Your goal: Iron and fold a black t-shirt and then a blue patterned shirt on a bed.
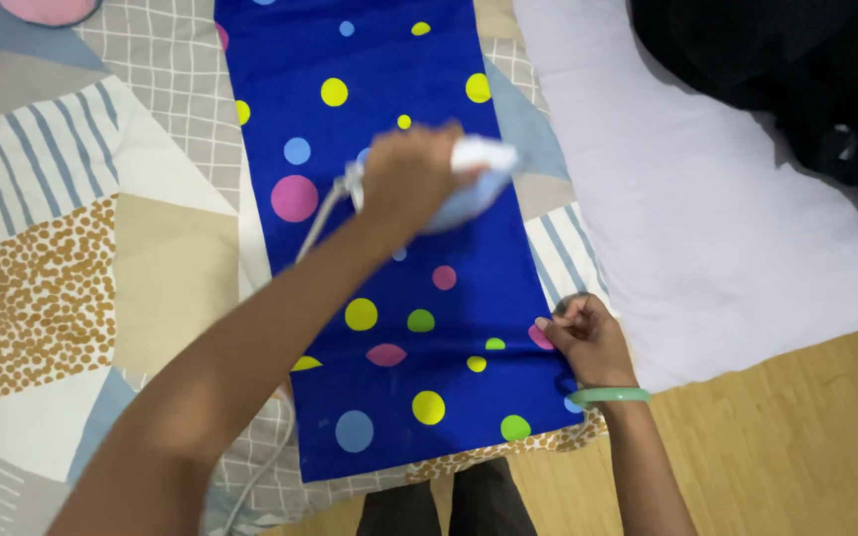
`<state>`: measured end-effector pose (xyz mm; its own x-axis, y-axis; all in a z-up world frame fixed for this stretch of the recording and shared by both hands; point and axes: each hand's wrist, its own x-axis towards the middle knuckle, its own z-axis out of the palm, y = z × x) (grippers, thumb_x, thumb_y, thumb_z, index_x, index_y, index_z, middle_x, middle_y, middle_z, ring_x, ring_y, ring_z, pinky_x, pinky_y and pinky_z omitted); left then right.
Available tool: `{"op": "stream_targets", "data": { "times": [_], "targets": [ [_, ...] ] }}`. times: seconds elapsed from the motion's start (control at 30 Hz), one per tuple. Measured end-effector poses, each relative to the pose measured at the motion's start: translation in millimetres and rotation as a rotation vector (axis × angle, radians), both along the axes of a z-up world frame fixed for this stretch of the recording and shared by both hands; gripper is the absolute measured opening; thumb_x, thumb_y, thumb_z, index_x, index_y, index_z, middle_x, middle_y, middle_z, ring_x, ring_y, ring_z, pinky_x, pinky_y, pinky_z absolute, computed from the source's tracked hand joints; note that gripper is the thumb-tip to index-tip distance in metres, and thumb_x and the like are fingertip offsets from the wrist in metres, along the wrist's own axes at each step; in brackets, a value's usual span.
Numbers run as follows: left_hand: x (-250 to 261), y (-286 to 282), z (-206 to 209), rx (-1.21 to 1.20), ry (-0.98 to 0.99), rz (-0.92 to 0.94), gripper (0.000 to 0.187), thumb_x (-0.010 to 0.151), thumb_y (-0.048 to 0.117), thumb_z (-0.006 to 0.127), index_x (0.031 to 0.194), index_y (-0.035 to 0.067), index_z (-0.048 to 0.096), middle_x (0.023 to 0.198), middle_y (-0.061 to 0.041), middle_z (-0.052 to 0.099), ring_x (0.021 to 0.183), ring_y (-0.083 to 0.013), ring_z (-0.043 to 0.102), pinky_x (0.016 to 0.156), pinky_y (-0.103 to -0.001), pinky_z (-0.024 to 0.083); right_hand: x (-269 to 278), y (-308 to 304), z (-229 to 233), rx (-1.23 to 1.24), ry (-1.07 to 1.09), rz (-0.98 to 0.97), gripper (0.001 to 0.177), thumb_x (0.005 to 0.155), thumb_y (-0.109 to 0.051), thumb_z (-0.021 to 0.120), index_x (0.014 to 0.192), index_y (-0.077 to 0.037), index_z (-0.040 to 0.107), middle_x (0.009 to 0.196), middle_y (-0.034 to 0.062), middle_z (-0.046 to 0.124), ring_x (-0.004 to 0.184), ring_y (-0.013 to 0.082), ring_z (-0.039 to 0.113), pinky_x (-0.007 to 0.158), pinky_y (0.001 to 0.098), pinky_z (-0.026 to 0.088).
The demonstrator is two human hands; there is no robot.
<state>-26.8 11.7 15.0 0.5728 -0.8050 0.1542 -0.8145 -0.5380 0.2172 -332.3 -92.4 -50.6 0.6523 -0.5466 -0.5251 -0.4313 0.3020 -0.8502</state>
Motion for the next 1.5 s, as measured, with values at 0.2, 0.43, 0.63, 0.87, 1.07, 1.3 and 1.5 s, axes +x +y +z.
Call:
{"op": "stream_targets", "data": {
  "times": [0.2,0.43,0.63,0.87,1.07,1.3,1.5],
  "targets": [
    [-76,68,22,0.119,0.231,-0.209,0.05,0.09,0.062,0.061,0.107,0.016,0.071,0.079,-0.011,0.072,0.072,-0.0304,0.073,0.06,-0.046,0.055,-3,-3,-4,0.061,0.005,-0.015,0.03,0.083,0.008,0.075,0.087,-0.009,0.051,0.08,-0.0012,0.057,0.075,0.0079,0.057,0.077,0.0264,0.056],
    [-8,96,21,0.172,0.096,0.087,0.052,0.089,0.066,0.061,0.105,0.017,0.07,0.08,-0.012,0.072,0.069,-0.0321,0.072,0.053,-0.048,0.053,3,-3,11,0.076,0.035,-0.001,0.029,0.084,0.009,0.074,0.09,-0.008,0.051,0.081,0.0018,0.06,0.076,0.0104,0.061,0.077,0.0266,0.056],
    [72,113,-1,0.116,-0.055,0.339,0.057,0.089,0.071,0.065,0.1,0.015,0.071,0.081,-0.014,0.072,0.072,-0.0342,0.072,0.058,-0.049,0.054,7,-3,14,0.143,0.016,-0.023,0.027,0.086,0.01,0.07,0.089,-0.008,0.05,0.082,0.0026,0.061,0.078,0.0113,0.065,0.078,0.0273,0.058],
    [-3,152,34,0.161,0.114,0.193,0.048,0.086,0.065,0.066,0.099,0.018,0.072,0.077,-0.013,0.073,0.07,-0.0346,0.071,0.057,-0.05,0.053,4,-6,5,0.177,0.022,-0.035,0.022,0.088,0.009,0.066,0.09,-0.007,0.051,0.083,0.0032,0.062,0.08,0.0139,0.067,0.081,0.0297,0.061],
    [-61,196,44,0.184,0.281,0.036,0.046,0.087,0.06,0.064,0.101,0.017,0.07,0.075,-0.01,0.072,0.067,-0.0301,0.072,0.056,-0.047,0.054,5,-11,6,0.212,0.081,-0.013,0.021,0.09,0.008,0.064,0.093,-0.007,0.051,0.083,0.0097,0.066,0.085,0.019,0.073,0.08,0.0319,0.06],
    [37,185,0,0.183,-0.04,0.172,0.053,0.088,0.065,0.064,0.108,0.016,0.072,0.078,-0.011,0.073,0.068,-0.0291,0.072,0.055,-0.045,0.054,5,-13,-1,0.203,0.074,-0.029,0.02,0.088,0.01,0.064,0.091,-0.006,0.052,0.082,0.005,0.063,0.084,0.0184,0.072,0.082,0.0324,0.062],
    [142,173,-8,0.139,-0.132,0.418,0.059,0.093,0.07,0.068,0.105,0.013,0.074,0.08,-0.015,0.074,0.07,-0.031,0.072,0.059,-0.046,0.054,2,-10,-1,0.194,0.05,-0.045,0.023,0.09,0.01,0.067,0.091,-0.007,0.051,0.08,0.0041,0.059,0.081,0.0184,0.07,0.084,0.033,0.062]
  ]
}}
